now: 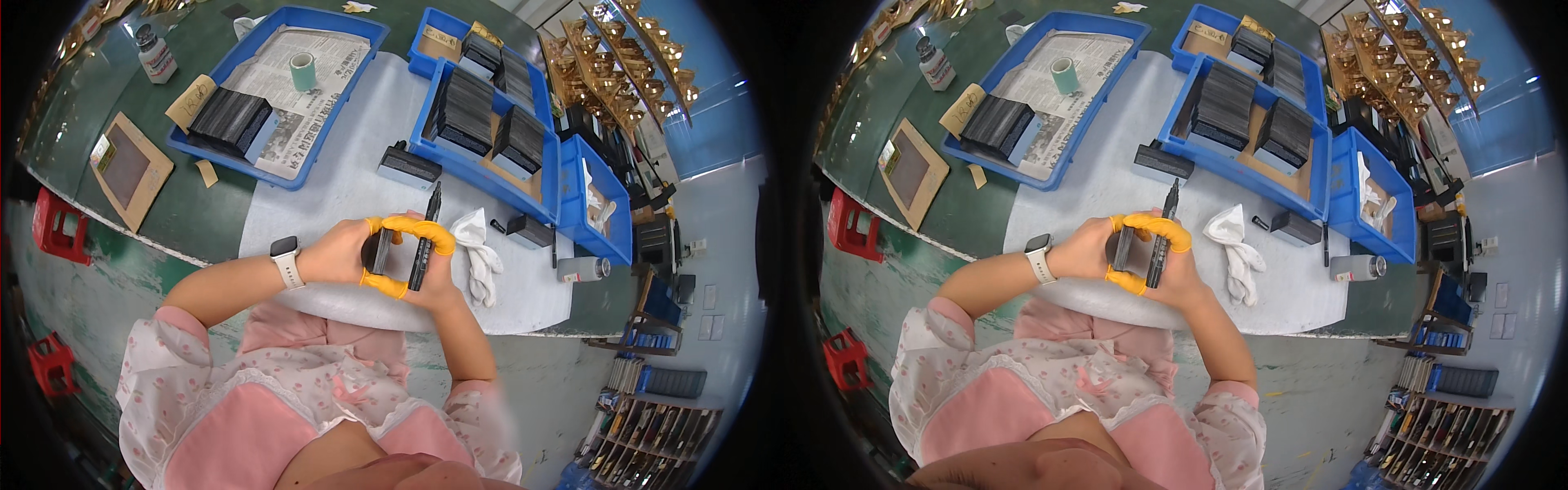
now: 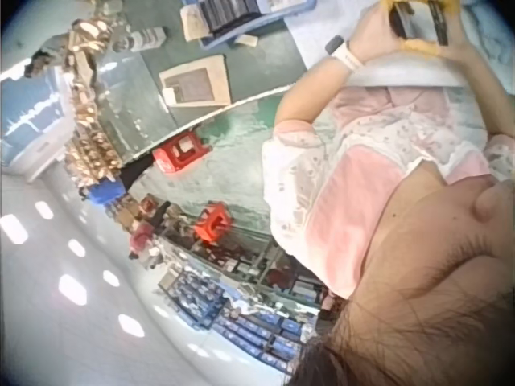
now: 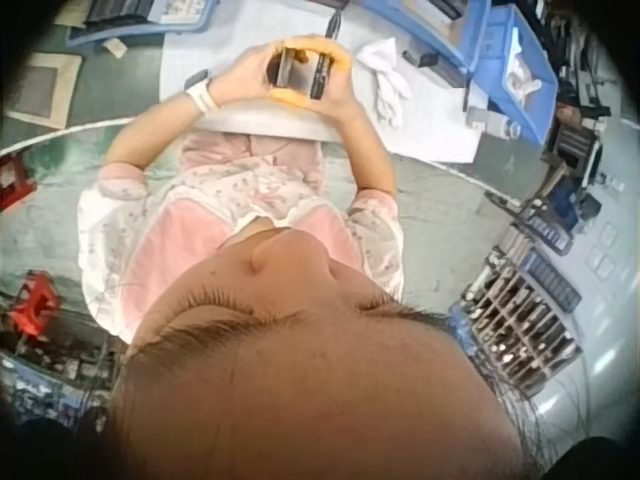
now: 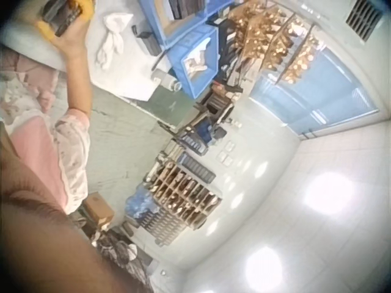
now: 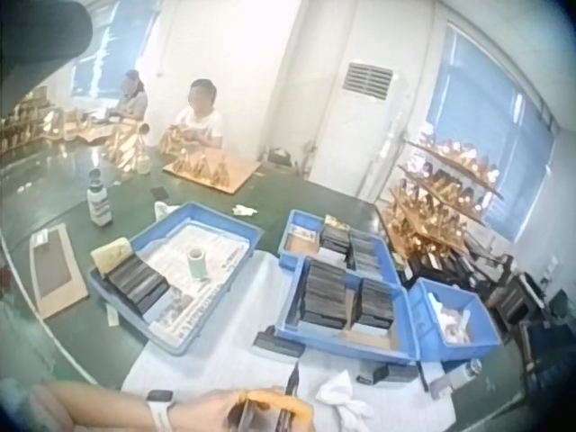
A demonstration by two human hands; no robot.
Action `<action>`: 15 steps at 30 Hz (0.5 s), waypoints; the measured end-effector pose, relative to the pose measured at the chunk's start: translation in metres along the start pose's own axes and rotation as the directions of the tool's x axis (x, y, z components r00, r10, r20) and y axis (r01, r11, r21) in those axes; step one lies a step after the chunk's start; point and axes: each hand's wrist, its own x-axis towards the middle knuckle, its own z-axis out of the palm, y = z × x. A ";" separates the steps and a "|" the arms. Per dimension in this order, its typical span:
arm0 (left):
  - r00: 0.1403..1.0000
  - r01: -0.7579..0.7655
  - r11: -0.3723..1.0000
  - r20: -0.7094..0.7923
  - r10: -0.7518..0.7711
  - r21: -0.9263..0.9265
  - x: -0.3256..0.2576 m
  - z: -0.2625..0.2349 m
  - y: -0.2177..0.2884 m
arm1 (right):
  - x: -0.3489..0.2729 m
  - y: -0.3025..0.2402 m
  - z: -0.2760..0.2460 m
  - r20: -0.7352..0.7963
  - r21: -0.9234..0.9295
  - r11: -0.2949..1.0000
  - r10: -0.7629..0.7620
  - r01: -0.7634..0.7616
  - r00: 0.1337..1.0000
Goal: Marking a black metal heatsink object using a black marker on a workbench.
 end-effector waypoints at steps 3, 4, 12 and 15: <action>0.997 0.054 0.998 0.047 -0.055 0.009 0.004 -0.001 -0.005 | 0.007 0.003 -0.007 0.039 -0.022 0.999 0.043 -0.042 0.998; 0.995 0.083 0.996 0.065 -0.081 -0.027 0.004 -0.002 -0.005 | 0.008 0.004 -0.007 0.053 -0.031 0.998 0.061 -0.060 0.997; 0.990 -0.141 0.972 -0.012 0.142 -0.188 0.012 -0.004 -0.002 | 0.005 0.018 -0.006 0.070 -0.124 0.992 -0.024 0.032 0.997; 0.994 -0.091 0.970 0.036 0.102 -0.226 0.014 -0.003 -0.006 | 0.004 0.021 -0.008 0.070 -0.126 0.990 -0.047 0.056 0.996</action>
